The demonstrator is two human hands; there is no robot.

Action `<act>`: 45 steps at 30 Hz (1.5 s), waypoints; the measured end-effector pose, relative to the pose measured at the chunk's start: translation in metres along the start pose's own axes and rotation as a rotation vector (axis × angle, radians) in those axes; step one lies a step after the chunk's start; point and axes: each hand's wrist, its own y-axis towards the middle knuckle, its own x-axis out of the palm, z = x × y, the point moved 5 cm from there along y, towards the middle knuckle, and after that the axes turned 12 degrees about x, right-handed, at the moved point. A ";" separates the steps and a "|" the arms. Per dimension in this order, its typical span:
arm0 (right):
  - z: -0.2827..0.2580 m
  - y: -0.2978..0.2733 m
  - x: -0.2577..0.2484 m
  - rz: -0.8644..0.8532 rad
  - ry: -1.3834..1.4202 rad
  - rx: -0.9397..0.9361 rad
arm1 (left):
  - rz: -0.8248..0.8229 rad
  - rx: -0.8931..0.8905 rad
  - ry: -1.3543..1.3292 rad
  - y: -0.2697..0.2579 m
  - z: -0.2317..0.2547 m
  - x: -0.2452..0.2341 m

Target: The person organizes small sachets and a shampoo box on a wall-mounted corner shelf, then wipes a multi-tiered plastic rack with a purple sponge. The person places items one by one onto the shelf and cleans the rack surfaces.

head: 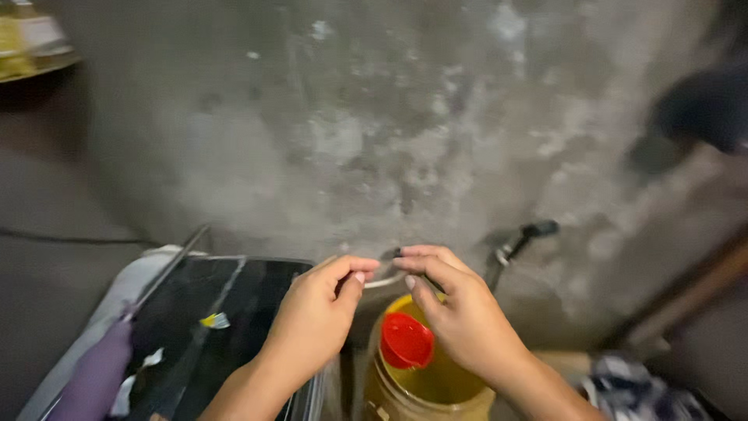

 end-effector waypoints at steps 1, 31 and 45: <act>-0.002 -0.010 -0.002 0.046 -0.017 -0.047 | -0.023 0.036 -0.028 0.000 0.002 0.002; -0.019 -0.448 -0.143 1.018 -0.085 0.749 | -0.961 0.725 -0.556 -0.177 0.248 0.249; -0.044 -0.606 -0.163 1.384 -0.110 0.829 | -1.329 0.837 -0.643 -0.298 0.351 0.312</act>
